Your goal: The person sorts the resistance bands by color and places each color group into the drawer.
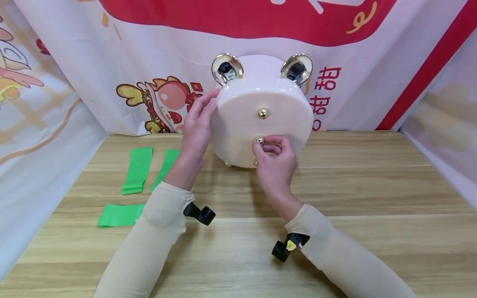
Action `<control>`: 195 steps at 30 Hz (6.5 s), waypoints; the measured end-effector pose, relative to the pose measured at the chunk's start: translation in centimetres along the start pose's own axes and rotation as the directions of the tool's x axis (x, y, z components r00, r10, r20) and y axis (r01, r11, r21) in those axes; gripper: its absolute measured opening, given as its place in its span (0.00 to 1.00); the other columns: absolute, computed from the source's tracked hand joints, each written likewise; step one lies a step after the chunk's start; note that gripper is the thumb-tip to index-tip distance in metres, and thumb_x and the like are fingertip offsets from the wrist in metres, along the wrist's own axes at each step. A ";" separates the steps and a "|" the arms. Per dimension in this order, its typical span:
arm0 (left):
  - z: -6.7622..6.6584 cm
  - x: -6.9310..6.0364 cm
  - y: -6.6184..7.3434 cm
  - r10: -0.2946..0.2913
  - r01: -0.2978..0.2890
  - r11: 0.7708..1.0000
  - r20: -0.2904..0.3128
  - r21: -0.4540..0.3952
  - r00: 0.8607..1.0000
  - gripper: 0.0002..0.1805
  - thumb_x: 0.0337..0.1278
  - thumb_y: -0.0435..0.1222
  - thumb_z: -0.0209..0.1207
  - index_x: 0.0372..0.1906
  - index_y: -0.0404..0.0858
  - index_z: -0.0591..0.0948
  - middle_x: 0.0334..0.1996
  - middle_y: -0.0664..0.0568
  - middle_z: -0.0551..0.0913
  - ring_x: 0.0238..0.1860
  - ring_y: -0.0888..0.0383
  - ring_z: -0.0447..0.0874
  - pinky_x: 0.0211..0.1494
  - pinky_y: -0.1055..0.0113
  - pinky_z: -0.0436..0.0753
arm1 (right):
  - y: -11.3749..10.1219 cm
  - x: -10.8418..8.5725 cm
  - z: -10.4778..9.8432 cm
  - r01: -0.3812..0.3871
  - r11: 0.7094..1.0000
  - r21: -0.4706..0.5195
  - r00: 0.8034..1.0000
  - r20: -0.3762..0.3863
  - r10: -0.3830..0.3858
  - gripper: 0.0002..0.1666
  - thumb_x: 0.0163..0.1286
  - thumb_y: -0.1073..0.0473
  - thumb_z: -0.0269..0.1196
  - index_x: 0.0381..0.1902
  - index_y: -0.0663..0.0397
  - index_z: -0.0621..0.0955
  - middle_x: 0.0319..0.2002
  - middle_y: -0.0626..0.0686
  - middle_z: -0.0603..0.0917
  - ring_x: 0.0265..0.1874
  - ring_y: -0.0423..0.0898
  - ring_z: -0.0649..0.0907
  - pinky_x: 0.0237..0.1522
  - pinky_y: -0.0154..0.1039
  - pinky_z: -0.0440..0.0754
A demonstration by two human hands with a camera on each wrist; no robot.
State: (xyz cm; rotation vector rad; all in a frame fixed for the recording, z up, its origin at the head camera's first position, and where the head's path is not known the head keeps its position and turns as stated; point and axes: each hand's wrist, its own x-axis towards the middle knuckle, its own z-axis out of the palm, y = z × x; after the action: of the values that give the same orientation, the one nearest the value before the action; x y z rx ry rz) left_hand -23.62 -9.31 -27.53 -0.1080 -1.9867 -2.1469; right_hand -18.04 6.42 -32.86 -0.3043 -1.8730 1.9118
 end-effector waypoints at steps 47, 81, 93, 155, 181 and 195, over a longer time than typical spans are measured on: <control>0.0 -0.7 -0.6 0.028 -0.029 1.000 -0.066 -0.004 0.997 0.19 0.82 0.46 0.54 0.68 0.51 0.82 0.69 0.59 0.80 0.69 0.61 0.76 0.79 0.56 0.73 | -3.3 11.6 -5.6 0.273 0.909 0.316 0.929 0.161 -0.335 0.15 0.76 0.53 0.66 0.55 0.50 0.91 0.59 0.50 0.86 0.65 0.48 0.80 0.54 0.33 0.87; 9.5 -10.3 -8.8 -0.327 0.344 0.939 -0.312 0.001 0.892 0.17 0.64 0.38 0.72 0.54 0.45 0.80 0.43 0.49 0.91 0.19 0.62 0.82 0.21 0.71 0.75 | -3.4 11.6 -6.0 0.280 0.916 0.286 0.931 0.153 -0.332 0.14 0.76 0.54 0.67 0.55 0.51 0.91 0.57 0.50 0.88 0.65 0.48 0.81 0.57 0.33 0.86; 10.5 -9.5 -8.7 -0.355 0.372 0.928 -0.349 -0.022 0.867 0.13 0.66 0.40 0.71 0.49 0.44 0.81 0.40 0.50 0.91 0.18 0.60 0.82 0.20 0.70 0.75 | -3.4 11.6 -5.9 0.274 0.914 0.300 0.929 0.164 -0.333 0.14 0.76 0.55 0.67 0.55 0.51 0.91 0.58 0.51 0.87 0.63 0.49 0.83 0.55 0.33 0.87; 6.9 -15.3 -7.4 -0.369 0.385 0.919 -0.166 0.079 0.915 0.15 0.62 0.42 0.73 0.49 0.45 0.82 0.42 0.50 0.91 0.14 0.60 0.77 0.17 0.71 0.74 | -3.1 11.5 -6.0 0.256 0.906 0.337 0.930 0.169 -0.326 0.18 0.74 0.50 0.70 0.55 0.52 0.90 0.58 0.52 0.88 0.52 0.49 0.88 0.51 0.33 0.89; -16.1 -7.5 -3.7 -0.276 -0.059 0.882 0.614 0.467 0.739 0.13 0.70 0.36 0.67 0.56 0.38 0.86 0.53 0.45 0.90 0.45 0.51 0.86 0.45 0.68 0.85 | -3.1 11.5 -6.2 0.257 0.911 0.323 0.929 0.178 -0.325 0.18 0.75 0.49 0.69 0.56 0.51 0.90 0.59 0.53 0.88 0.52 0.49 0.89 0.51 0.34 0.90; -20.5 -6.1 -4.8 -0.401 -0.146 0.807 0.712 0.572 0.576 0.14 0.61 0.33 0.72 0.52 0.46 0.90 0.59 0.46 0.87 0.42 0.53 0.79 0.42 0.69 0.80 | -3.1 11.5 -5.8 0.249 0.910 0.332 0.933 0.171 -0.317 0.18 0.75 0.50 0.69 0.56 0.51 0.90 0.59 0.53 0.88 0.52 0.49 0.89 0.50 0.34 0.90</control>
State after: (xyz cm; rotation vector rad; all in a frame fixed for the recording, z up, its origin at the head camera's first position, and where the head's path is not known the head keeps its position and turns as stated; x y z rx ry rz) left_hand -16.83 -28.68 -35.23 -1.0569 -3.1736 -1.5119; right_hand -24.98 16.81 -28.45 0.2799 -1.6058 2.0508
